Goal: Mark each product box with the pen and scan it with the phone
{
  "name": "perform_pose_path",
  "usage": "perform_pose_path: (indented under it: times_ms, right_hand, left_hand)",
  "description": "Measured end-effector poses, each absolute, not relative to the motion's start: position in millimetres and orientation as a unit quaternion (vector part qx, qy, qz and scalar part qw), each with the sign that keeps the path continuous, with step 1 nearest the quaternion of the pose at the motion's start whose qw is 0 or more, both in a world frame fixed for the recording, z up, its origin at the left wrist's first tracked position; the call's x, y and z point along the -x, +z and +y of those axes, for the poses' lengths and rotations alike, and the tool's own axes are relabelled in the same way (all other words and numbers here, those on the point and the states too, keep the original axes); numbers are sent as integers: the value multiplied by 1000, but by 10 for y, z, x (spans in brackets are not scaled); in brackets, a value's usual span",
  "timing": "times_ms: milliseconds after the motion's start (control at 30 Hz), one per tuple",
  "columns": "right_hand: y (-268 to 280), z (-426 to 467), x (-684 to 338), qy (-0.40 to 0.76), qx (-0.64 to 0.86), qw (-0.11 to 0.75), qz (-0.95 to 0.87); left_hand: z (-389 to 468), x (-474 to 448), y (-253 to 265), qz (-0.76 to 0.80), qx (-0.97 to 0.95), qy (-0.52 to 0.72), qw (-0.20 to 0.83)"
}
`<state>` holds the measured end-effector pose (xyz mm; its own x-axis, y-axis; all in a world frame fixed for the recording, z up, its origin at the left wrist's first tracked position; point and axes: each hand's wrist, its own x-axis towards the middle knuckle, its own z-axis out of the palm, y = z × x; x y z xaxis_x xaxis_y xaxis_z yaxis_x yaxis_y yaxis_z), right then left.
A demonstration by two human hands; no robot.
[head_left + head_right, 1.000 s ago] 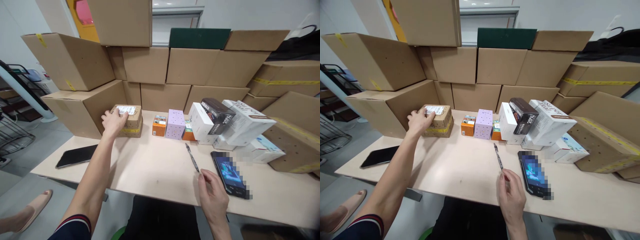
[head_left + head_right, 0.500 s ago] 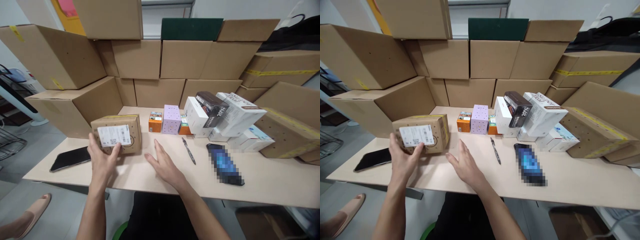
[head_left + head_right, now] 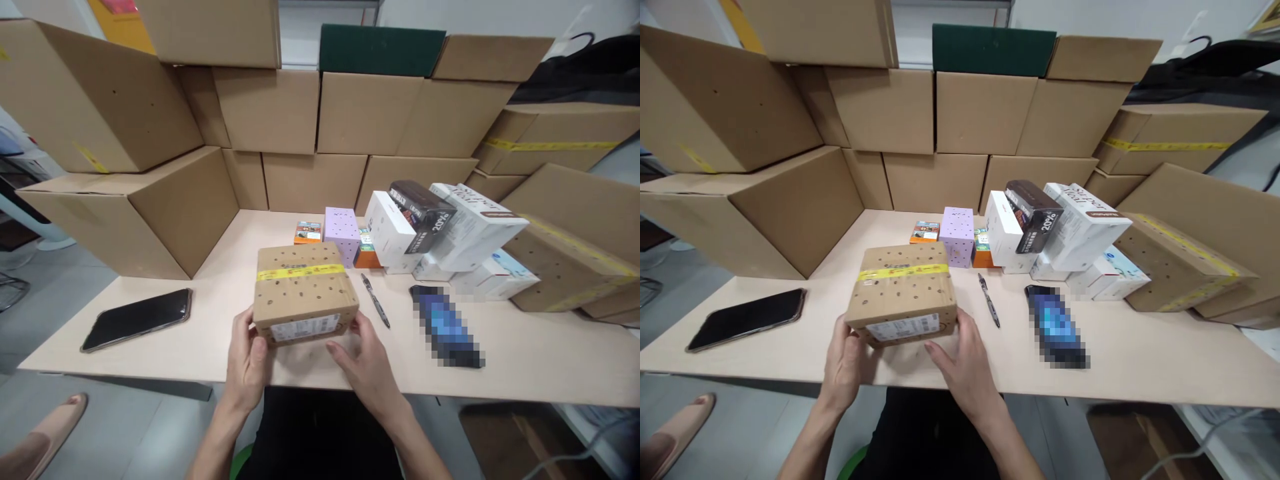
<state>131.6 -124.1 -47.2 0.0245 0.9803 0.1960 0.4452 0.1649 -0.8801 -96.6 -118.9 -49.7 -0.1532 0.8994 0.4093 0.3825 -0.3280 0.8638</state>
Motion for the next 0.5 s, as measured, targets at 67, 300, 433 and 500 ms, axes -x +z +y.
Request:
perform_pose_path:
  times_ms: [67, 300, 433, 500]
  right_hand:
    - [-548, -1254, -1436, 296, 593, 439, -607]
    - [-708, -1238, -1535, 306, 610, 444, -580]
    - [-698, -1240, -1555, 314, 581, 470, -586]
    - [-687, -1239, -1573, 334, 560, 475, -591]
  left_hand:
    - [-1178, 851, -479, 512, -617, 540, 255]
    - [-1110, 758, -549, 488, -586, 549, 342]
    - [-1100, 790, -599, 505, -570, 545, 349]
    - [-1094, 796, -588, 502, -579, 545, 341]
